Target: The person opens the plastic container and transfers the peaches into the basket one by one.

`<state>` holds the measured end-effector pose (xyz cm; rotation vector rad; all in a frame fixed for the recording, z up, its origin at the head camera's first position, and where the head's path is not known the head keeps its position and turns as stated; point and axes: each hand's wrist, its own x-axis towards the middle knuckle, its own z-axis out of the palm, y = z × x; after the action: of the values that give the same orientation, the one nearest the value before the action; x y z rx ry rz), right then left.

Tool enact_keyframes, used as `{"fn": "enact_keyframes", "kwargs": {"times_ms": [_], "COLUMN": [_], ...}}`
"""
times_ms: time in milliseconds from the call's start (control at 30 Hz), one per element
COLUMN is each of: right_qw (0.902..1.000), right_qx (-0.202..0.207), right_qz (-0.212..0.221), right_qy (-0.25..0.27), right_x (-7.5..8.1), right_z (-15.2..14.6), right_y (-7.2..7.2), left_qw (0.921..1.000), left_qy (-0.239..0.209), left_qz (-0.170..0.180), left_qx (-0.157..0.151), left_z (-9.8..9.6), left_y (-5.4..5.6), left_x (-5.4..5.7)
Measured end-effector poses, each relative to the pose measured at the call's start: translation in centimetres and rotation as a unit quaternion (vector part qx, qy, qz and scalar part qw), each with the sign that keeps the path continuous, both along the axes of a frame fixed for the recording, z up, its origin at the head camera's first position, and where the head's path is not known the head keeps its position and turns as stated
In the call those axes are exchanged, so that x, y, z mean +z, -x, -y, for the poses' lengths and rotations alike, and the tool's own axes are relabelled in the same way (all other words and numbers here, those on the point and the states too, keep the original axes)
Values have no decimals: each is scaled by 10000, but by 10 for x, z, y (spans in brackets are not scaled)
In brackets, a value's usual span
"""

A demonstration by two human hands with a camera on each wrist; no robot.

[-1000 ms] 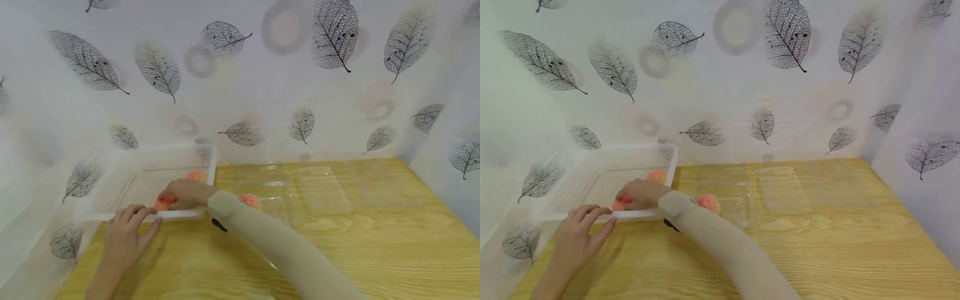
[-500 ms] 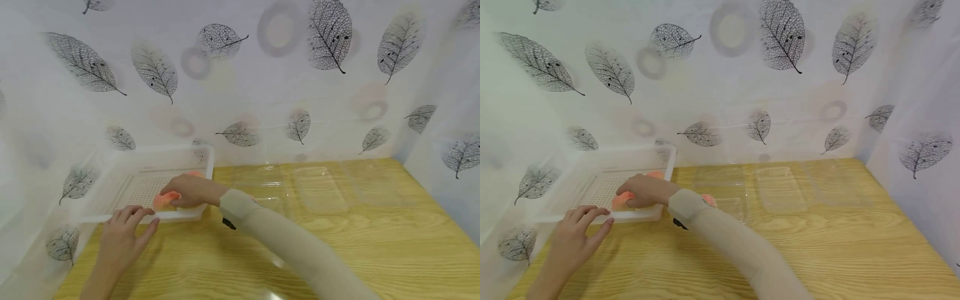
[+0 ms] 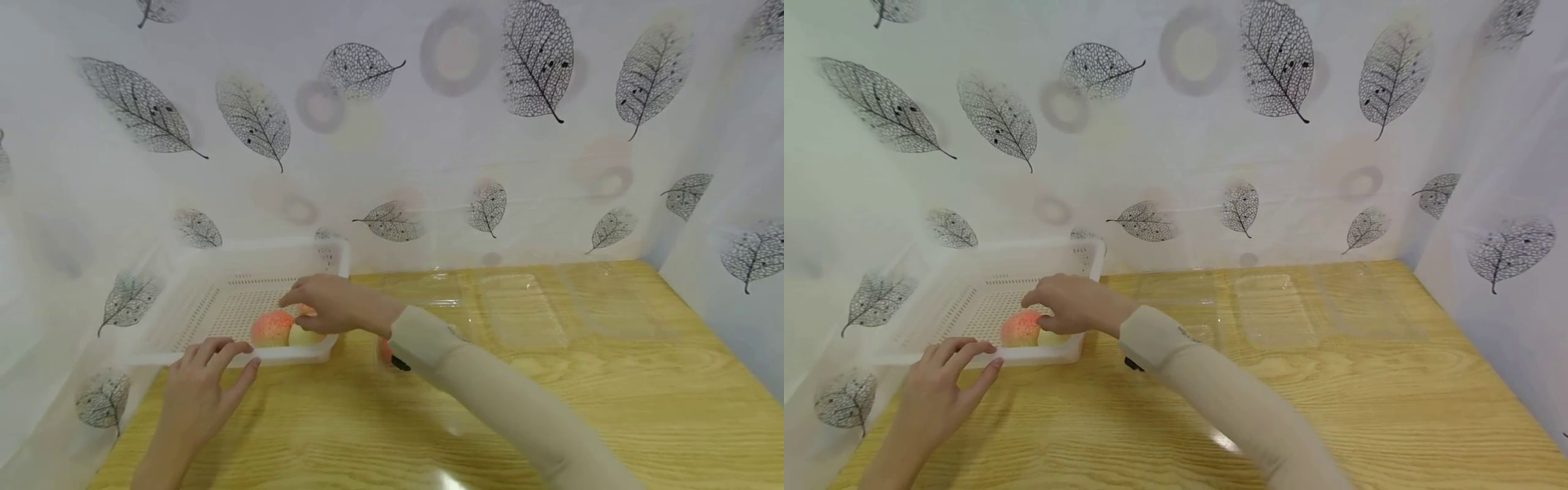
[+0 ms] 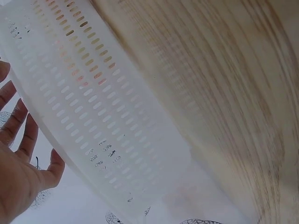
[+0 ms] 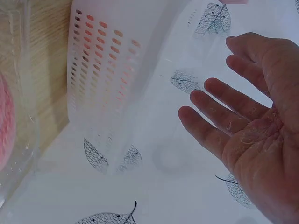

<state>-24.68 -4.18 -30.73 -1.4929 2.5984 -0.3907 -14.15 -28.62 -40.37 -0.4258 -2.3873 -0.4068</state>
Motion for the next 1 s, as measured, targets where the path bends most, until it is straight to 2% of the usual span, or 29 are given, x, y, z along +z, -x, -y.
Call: {"fn": "enact_keyframes", "kwargs": {"times_ms": [367,700,1000], "right_qw": [9995,9976,9974], "right_qx": [-79,-182,-352], "right_qz": [-257,-568,-601], "right_qy": [147,350,171], "right_x": [14,15,13], "right_z": [-26,-46,-62], "right_y": [-14,-23,-27], "left_qw": [10000,10000,9998], "left_qy": [-9,-72,-66], "left_qz": [-26,-28,-178], "left_qx": [-7,6,-99], "left_z": [-2,-2,-1], "left_y": [1,0,0], "left_x": [2,1,0]}}
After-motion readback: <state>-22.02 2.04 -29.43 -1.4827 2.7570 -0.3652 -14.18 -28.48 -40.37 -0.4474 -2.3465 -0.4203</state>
